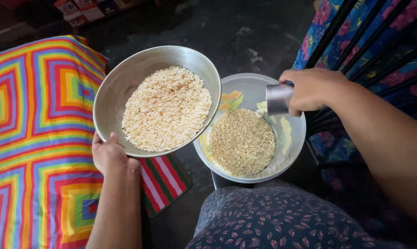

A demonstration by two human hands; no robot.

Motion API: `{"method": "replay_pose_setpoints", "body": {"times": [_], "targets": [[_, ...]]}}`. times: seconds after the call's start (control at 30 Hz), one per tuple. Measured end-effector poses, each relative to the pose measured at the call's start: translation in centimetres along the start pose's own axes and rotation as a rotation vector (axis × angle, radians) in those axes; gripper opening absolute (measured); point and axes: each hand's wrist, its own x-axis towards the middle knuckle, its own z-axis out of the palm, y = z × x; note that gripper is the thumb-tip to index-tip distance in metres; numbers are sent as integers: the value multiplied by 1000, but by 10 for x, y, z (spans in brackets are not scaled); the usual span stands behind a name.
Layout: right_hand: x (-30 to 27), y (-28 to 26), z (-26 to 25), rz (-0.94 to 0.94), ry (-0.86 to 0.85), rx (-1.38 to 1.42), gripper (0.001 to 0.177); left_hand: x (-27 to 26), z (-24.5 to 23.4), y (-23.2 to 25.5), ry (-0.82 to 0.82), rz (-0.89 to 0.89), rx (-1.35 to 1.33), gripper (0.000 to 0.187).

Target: The person scoops uncooked rice from a large metal bowl into a plastic bowl using a metal cup. The person repeatedly scoops and pours until the metal bowl is nearly empty.

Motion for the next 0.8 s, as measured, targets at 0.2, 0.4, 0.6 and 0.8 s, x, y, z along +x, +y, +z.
{"method": "replay_pose_setpoints", "body": {"times": [0.2,0.4,0.6,0.8], "targets": [[0,11,2,68,129,-73,97,-10,10,10,-29,-31,-62,43],[3,18,-8,53,158,17,106,-17,15,15,-55,-6,-72,42],[-12,-15,-27,-193,196,372,98,-17,19,6,-92,30,-94,36],[-32,-67,-42,-483,386,229,89,-14,23,-9,-107,10,-48,37]]}}
